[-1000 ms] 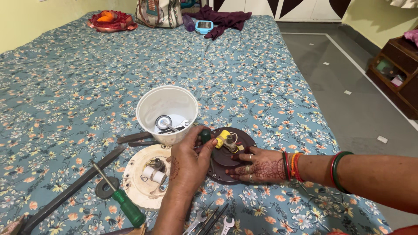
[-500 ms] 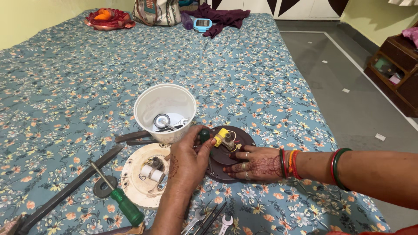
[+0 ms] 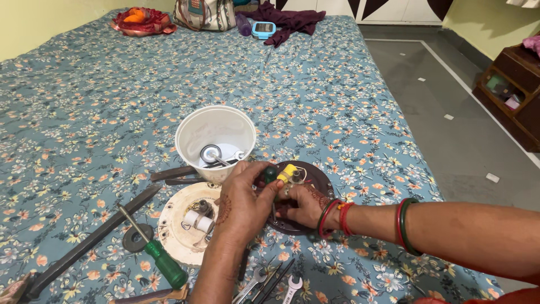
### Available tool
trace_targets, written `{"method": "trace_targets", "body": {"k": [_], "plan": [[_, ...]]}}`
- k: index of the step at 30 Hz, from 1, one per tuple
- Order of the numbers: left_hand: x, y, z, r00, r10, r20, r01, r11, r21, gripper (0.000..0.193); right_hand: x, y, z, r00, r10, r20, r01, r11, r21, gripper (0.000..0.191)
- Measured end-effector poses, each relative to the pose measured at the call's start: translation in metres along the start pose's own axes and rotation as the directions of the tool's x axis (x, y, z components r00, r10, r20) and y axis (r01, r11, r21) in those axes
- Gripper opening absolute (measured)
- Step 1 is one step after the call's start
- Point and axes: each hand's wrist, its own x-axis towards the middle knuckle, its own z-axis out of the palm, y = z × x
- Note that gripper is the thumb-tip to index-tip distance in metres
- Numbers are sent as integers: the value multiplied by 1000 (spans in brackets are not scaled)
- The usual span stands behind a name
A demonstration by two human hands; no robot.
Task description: The person uses a screwdriver to tighten screws on a circular electrical component, likely a ceiling fan motor base, while seated on a bed. They manipulate wires and adjust the component with both hands, using tools laid out on the bed.
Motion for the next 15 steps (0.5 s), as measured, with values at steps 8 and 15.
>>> {"method": "trace_targets", "body": {"k": [8,15], "plan": [[0,13,-9,1000,8,2,-8,999,-39,39,-4,-2,-6,993,62,100,-52,994,-94,14],[-2,14,-5,997,54,-51,-56,998,-32,35,-1,-11,-5,996,37,81,-23,987,-160,15]]}}
